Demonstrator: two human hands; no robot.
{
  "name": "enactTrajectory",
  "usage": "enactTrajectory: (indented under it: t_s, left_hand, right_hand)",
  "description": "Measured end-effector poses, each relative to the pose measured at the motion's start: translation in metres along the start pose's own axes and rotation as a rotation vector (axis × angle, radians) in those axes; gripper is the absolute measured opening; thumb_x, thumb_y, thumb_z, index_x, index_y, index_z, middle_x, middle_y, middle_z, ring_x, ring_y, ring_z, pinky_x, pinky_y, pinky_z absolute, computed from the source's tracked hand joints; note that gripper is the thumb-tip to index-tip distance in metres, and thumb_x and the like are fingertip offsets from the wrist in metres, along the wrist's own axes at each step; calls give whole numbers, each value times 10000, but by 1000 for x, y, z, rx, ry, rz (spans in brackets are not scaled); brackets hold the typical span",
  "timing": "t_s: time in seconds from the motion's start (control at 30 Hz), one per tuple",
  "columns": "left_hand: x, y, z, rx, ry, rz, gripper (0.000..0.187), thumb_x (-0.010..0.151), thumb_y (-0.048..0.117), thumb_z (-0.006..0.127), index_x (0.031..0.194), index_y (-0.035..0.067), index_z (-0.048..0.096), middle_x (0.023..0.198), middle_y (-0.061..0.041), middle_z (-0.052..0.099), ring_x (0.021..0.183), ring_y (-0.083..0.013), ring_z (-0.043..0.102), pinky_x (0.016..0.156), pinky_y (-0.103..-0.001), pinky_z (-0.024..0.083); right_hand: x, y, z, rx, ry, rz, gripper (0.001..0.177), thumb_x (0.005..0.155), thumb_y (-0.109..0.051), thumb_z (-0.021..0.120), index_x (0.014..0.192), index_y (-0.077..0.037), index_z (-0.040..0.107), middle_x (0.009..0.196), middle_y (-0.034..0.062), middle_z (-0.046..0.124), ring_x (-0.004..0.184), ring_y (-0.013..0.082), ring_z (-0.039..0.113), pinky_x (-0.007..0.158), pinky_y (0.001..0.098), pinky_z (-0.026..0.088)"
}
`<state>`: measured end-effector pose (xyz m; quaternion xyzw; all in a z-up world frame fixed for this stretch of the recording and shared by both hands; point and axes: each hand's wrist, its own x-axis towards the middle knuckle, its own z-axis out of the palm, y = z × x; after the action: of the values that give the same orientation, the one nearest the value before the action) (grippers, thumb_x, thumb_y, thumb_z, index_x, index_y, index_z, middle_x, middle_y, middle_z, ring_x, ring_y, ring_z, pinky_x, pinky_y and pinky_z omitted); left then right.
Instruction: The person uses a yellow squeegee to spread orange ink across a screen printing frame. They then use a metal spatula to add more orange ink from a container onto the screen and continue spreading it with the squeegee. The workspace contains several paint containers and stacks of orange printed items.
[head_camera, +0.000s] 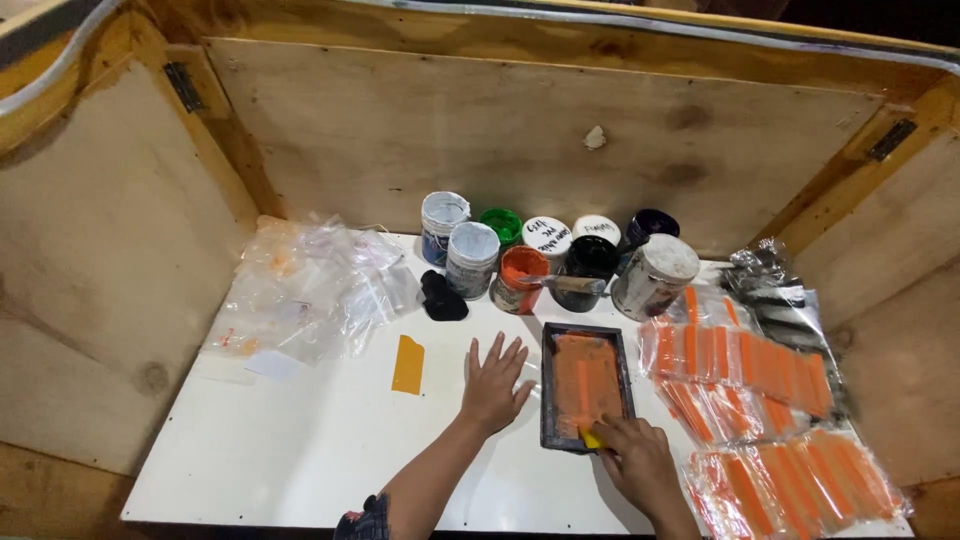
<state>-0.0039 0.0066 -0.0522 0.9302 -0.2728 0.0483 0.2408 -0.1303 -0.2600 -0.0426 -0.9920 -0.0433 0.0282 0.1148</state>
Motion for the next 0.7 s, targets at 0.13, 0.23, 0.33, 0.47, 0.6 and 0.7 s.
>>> enactTrajectory:
  t_s: [0.13, 0.23, 0.33, 0.47, 0.6, 0.7]
  left_hand:
    - [1, -7, 16, 65, 147, -5, 504, 1025, 370, 481, 1452, 108, 540, 1561, -98, 474, 1511, -355, 288, 1197, -659, 73]
    - [4, -6, 16, 65, 43, 12, 505, 1051, 365, 417, 1476, 113, 524, 1587, -107, 431, 1527, -355, 248, 1221, -602, 68]
    - [7, 2, 2, 109, -131, 16, 521, 1070, 371, 343, 1527, 149, 457, 1624, -98, 365, 1539, -360, 204, 1232, -577, 73]
    - [10, 14, -20, 109, -328, -47, 556, 1069, 383, 277, 1598, 214, 309, 1683, -80, 224, 1571, -354, 76, 1245, -569, -13]
    - [12, 16, -24, 129, -444, -88, 596, 1052, 422, 217, 1627, 266, 219, 1718, -47, 114, 1589, -343, -48, 1233, -609, -92]
    - [13, 19, -30, 131, -499, -103, 616, 1041, 453, 204, 1633, 281, 200, 1723, -38, 96, 1593, -333, -69, 1228, -617, -120]
  right_hand:
    - [-2, -18, -32, 228, 68, 186, 469, 901, -366, 661, 1369, -390, 628, 1437, 16, 639, 1228, 245, 656, 1072, 491, 475]
    - [1, -7, -19, 298, 179, 402, 344, 991, -314, 528, 1281, -153, 621, 1239, 49, 695, 1095, 237, 678, 782, 426, 594]
    - [7, 14, 9, 320, 200, 499, 506, 1001, -353, 512, 1437, -97, 546, 1494, 100, 554, 1278, 300, 600, 988, 485, 558]
    - [8, 4, 3, 390, 149, 559, 566, 999, -393, 523, 1466, -72, 517, 1424, 148, 602, 1276, 326, 599, 1045, 476, 514]
    - [14, 7, 8, 365, 107, 629, 608, 991, -437, 536, 1493, -95, 499, 1374, 163, 640, 1213, 329, 648, 992, 462, 561]
    - [16, 9, 7, 358, 101, 611, 564, 994, -406, 533, 1471, -105, 529, 1323, 152, 683, 1180, 321, 666, 966, 450, 567]
